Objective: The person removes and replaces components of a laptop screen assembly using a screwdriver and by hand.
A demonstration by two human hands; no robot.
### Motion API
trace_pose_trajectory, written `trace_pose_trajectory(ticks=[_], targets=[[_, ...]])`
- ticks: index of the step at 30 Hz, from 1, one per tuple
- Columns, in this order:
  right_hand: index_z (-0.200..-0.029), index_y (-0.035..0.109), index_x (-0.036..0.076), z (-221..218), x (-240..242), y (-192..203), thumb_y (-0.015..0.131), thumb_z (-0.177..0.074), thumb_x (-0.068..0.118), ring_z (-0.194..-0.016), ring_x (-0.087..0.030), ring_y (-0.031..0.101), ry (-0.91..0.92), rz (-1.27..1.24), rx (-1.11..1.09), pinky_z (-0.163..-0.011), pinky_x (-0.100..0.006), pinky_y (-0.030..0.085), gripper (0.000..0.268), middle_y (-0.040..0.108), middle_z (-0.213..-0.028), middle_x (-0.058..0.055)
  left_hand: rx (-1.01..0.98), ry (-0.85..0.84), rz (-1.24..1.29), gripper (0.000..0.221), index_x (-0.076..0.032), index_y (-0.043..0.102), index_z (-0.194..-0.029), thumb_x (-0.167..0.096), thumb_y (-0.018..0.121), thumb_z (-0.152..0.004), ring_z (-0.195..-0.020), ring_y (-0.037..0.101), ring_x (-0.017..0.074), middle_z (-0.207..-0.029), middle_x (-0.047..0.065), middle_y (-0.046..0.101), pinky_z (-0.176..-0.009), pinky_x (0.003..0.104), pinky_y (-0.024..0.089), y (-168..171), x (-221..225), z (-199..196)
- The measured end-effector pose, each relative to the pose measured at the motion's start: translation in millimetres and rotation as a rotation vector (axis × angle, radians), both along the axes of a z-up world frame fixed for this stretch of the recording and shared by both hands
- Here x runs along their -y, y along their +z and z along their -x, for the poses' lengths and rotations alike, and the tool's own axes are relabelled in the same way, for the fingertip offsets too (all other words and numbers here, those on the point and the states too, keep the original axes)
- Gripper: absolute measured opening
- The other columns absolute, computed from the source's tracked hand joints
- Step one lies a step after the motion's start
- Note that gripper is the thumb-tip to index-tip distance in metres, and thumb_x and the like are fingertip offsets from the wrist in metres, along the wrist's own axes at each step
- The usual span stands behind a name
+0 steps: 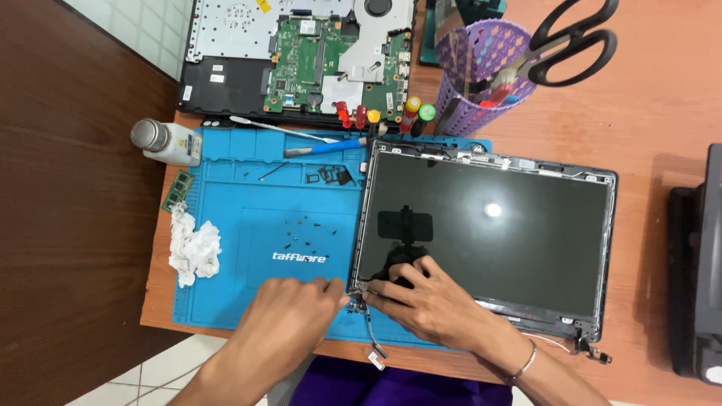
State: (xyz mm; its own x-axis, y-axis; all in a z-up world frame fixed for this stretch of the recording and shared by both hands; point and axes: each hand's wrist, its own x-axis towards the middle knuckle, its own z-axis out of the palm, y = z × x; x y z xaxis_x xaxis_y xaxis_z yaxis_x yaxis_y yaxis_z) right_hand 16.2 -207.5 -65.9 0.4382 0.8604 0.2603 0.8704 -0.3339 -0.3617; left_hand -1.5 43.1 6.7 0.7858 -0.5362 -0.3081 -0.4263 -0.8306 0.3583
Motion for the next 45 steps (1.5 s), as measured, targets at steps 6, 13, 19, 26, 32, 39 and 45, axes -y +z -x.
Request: trace_pose_trajectory(ticks=[6,13,19,26,32,39,45], targets=[[-0.124,0.073,0.009,-2.7,2.7,6.1,0.070,-0.084,0.016,-0.106,-0.023,0.054,0.004,-0.011,-0.063,-0.083,-0.039,0.041,0.040,0.066,-0.125,-0.001,-0.170,0.280,-0.023,0.027,-0.009,0.063,-0.097,-0.035,0.057,-0.098,-0.068,0.069,0.0354,-0.075,0.014,0.069,-0.061,0.047,0.053,8.3,-14.2,-12.7],[-0.123,0.073,0.009,-4.4,2.1,5.1,0.071,-0.082,0.013,-0.108,-0.023,0.055,0.004,-0.031,-0.108,-0.084,-0.038,0.041,0.042,0.066,-0.125,0.000,-0.408,0.781,0.716,0.038,0.001,0.063,-0.090,-0.030,0.046,-0.103,-0.087,0.080,0.0215,-0.096,0.015,0.083,-0.077,0.034,0.062,-50.7,-4.9,-5.7],[-0.123,0.073,0.008,-7.4,1.0,8.6,0.071,-0.081,0.013,-0.108,-0.023,0.055,0.019,-0.037,-0.116,-0.085,-0.038,0.042,0.042,0.065,-0.126,-0.002,-0.266,0.836,0.869,0.038,0.002,0.063,-0.091,-0.028,0.045,-0.105,-0.088,0.077,0.0188,-0.100,0.014,0.083,-0.080,0.033,0.061,-74.2,-2.3,17.7],[-0.121,0.074,0.007,-3.5,0.2,4.5,0.071,-0.079,0.015,-0.107,-0.025,0.055,0.010,-0.008,-0.082,-0.083,-0.039,0.042,0.043,0.066,-0.125,-0.003,-0.223,0.722,0.272,0.025,-0.004,0.069,-0.099,-0.028,0.063,-0.097,-0.064,0.068,0.0300,-0.076,0.013,0.071,-0.061,0.042,0.053,-31.8,-0.4,8.4],[-0.120,0.074,0.008,2.1,-4.0,0.1,0.072,-0.084,0.017,-0.107,-0.023,0.056,-0.029,0.013,-0.026,-0.084,-0.037,0.043,0.037,0.066,-0.124,0.000,0.122,0.293,0.365,0.019,-0.005,0.074,-0.100,-0.020,0.071,-0.088,-0.062,0.069,0.0253,-0.081,0.007,0.070,-0.050,0.041,0.052,0.6,-21.2,2.7],[-0.116,0.075,0.009,1.0,-5.8,0.7,0.072,-0.081,0.017,-0.107,-0.024,0.056,-0.021,-0.015,-0.045,-0.086,-0.038,0.043,0.036,0.066,-0.124,-0.003,0.064,0.115,0.295,0.020,-0.002,0.067,-0.082,-0.019,0.073,-0.089,-0.060,0.067,0.0250,-0.074,0.008,0.064,-0.049,0.042,0.049,6.3,-16.1,4.3],[-0.119,0.074,0.008,1.3,-5.0,-2.3,0.073,-0.082,0.017,-0.107,-0.024,0.056,-0.028,0.007,-0.067,-0.086,-0.038,0.043,0.038,0.066,-0.123,-0.003,0.069,0.105,0.258,0.020,-0.001,0.064,-0.080,-0.017,0.072,-0.090,-0.065,0.068,0.0275,-0.076,0.009,0.064,-0.052,0.042,0.050,9.6,-8.2,1.3]])
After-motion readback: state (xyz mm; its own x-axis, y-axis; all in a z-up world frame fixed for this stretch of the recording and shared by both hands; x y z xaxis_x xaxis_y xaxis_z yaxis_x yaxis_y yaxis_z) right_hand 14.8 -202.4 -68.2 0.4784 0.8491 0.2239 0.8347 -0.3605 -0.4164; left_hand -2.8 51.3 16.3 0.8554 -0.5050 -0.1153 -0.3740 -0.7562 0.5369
